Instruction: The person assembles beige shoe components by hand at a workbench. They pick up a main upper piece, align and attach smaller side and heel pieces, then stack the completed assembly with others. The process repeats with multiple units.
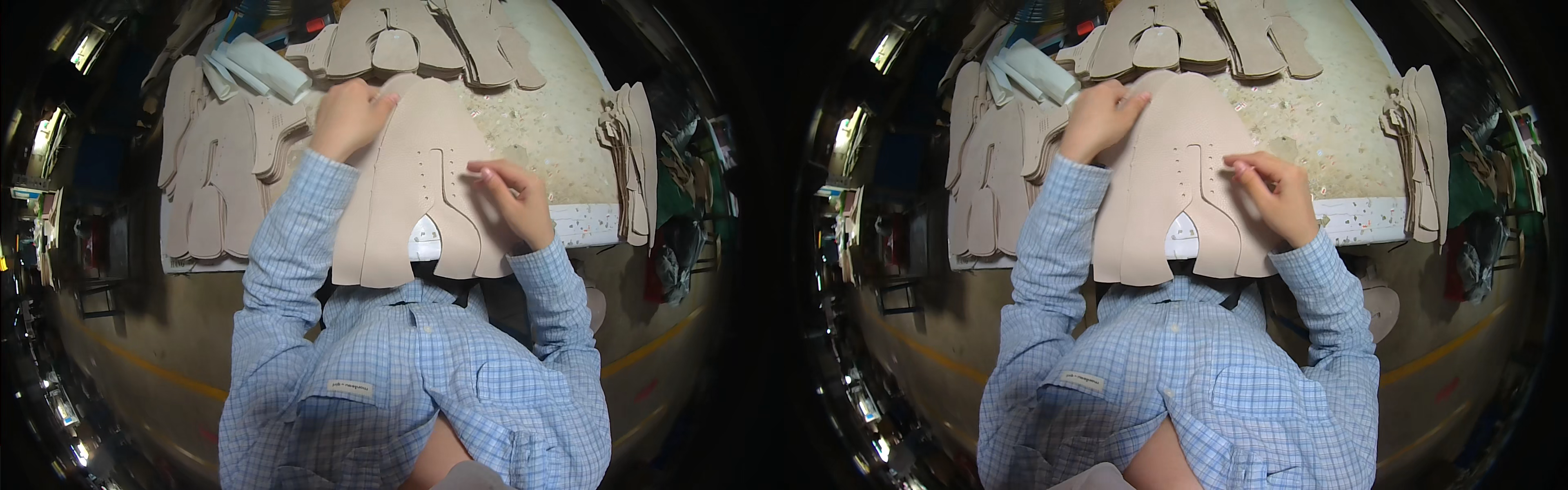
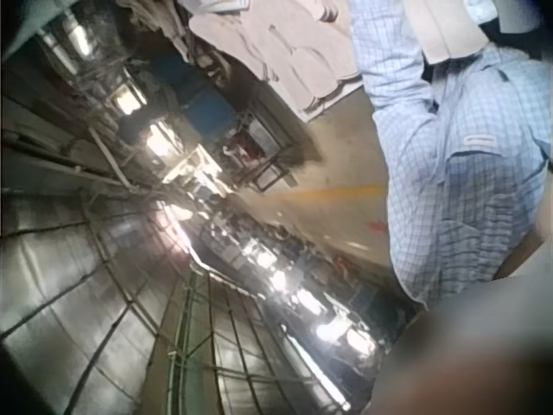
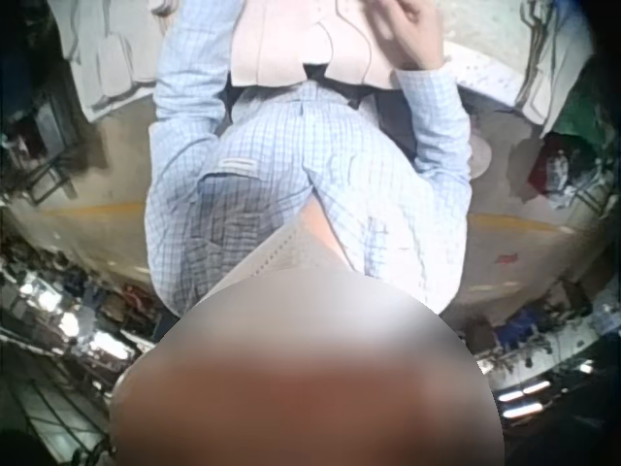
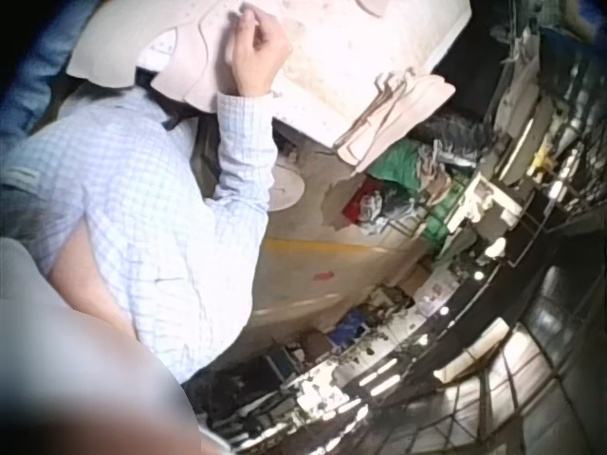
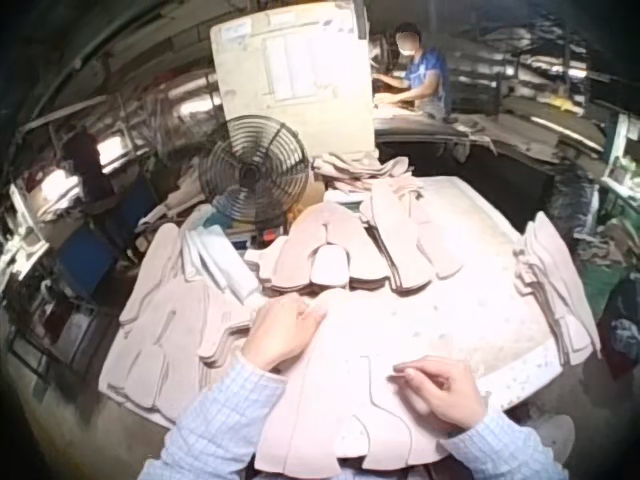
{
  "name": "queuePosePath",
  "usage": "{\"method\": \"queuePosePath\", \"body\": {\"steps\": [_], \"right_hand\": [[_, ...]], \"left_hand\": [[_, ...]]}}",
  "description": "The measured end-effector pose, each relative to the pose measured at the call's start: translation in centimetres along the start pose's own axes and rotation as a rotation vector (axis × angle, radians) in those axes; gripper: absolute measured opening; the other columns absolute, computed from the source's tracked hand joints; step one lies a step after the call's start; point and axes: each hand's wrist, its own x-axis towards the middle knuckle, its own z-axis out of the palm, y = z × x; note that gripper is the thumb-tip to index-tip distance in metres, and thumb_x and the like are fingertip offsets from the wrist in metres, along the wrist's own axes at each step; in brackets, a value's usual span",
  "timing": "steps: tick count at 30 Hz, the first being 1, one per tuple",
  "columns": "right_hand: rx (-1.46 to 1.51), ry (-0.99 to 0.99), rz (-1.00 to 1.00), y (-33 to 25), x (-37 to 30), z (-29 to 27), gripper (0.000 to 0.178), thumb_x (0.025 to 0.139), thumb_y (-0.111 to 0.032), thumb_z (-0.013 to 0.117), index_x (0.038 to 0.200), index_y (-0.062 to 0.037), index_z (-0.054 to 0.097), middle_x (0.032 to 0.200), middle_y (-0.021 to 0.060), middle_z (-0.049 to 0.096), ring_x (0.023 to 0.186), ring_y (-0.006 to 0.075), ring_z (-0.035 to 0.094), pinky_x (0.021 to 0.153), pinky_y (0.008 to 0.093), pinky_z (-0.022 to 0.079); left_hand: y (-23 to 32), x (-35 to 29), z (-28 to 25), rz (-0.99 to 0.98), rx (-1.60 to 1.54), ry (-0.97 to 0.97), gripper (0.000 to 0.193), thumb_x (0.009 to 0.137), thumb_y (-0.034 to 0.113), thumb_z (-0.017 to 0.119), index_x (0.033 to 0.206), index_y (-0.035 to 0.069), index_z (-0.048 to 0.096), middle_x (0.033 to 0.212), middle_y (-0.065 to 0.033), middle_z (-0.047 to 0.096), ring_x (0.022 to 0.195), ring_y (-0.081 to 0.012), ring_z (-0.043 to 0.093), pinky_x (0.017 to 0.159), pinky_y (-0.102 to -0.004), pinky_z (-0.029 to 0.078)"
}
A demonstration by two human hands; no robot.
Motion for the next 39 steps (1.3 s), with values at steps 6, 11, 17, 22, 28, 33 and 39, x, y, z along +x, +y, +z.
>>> {"method": "queuePosePath", "body": {"steps": [6,11,17,22,28,33,39], "right_hand": [[0.16,0.08,-0.083,0.2,2.9,-1.8,0.022,0.092,-0.012,0.052,0.101,0.0022,0.066,0.093,0.0109,0.068,0.083,0.0149,0.064,0.071,0.0255,0.053],[0.196,0.003,-0.151,-2.4,6.4,-2.8,0.027,0.095,-0.017,0.048,0.106,0.0023,0.064,0.096,0.0106,0.067,0.085,0.014,0.064,0.076,0.0267,0.051],[0.315,-0.052,-0.231,-4.9,11.0,-1.9,0.031,0.095,-0.027,0.05,0.103,-0.0022,0.066,0.084,0.007,0.068,0.073,0.0129,0.066,0.068,0.0231,0.053],[0.43,-0.17,-0.054,-3.6,12.6,0.5,0.047,0.095,-0.044,0.043,0.099,-0.0037,0.066,0.083,0.0053,0.066,0.072,0.0124,0.063,0.068,0.0241,0.051],[0.378,-0.242,0.115,-0.8,12.0,3.5,0.045,0.095,-0.044,0.045,0.097,-0.0044,0.067,0.084,0.0005,0.065,0.076,0.0083,0.059,0.069,0.0244,0.049],[0.49,-0.223,-0.025,-1.4,10.7,5.1,0.035,0.095,-0.031,0.051,0.097,0.0005,0.066,0.081,0.0013,0.065,0.072,0.0061,0.058,0.063,0.0211,0.048],[0.689,-0.237,0.155,-2.9,9.6,4.8,0.039,0.095,-0.035,0.05,0.091,0.0002,0.067,0.077,0.0022,0.065,0.066,0.0052,0.057,0.058,0.0204,0.047]], "left_hand": [[3.7,-0.7,-9.3,0.093,-0.303,0.383,0.041,0.088,0.035,0.06,0.07,-0.001,0.061,0.049,-0.008,0.046,0.048,-0.0088,0.042,0.047,-0.0259,0.036],[8.1,-4.6,-13.2,0.163,-0.646,0.469,0.031,0.088,0.028,0.063,0.081,-0.002,0.065,0.063,0.0021,0.057,0.057,-0.0022,0.045,0.052,-0.0191,0.034],[9.0,-6.1,-14.9,0.24,-0.736,0.275,0.029,0.089,0.025,0.062,0.072,0.002,0.061,0.06,0.0057,0.051,0.053,-0.0007,0.039,0.05,-0.0184,0.027],[5.6,-4.3,-8.8,0.136,-0.948,-0.032,0.029,0.092,0.027,0.056,0.089,0.0,0.067,0.075,-0.0004,0.064,0.061,-0.0042,0.052,0.055,-0.018,0.04],[0.3,-2.4,-1.7,-0.311,-1.062,-0.314,0.032,0.093,0.027,0.054,0.1,-0.003,0.065,0.086,-0.0071,0.067,0.071,-0.0089,0.06,0.065,-0.0206,0.047],[0.2,-3.4,0.2,-0.345,-1.28,-0.206,0.044,0.095,0.037,0.048,0.103,-0.004,0.063,0.093,-0.0089,0.066,0.08,-0.0102,0.06,0.072,-0.0225,0.047],[0.7,-4.0,-0.6,-0.408,-1.345,-0.201,0.048,0.098,0.037,0.041,0.103,-0.006,0.062,0.097,-0.0115,0.065,0.086,-0.0136,0.061,0.077,-0.0236,0.046]]}}
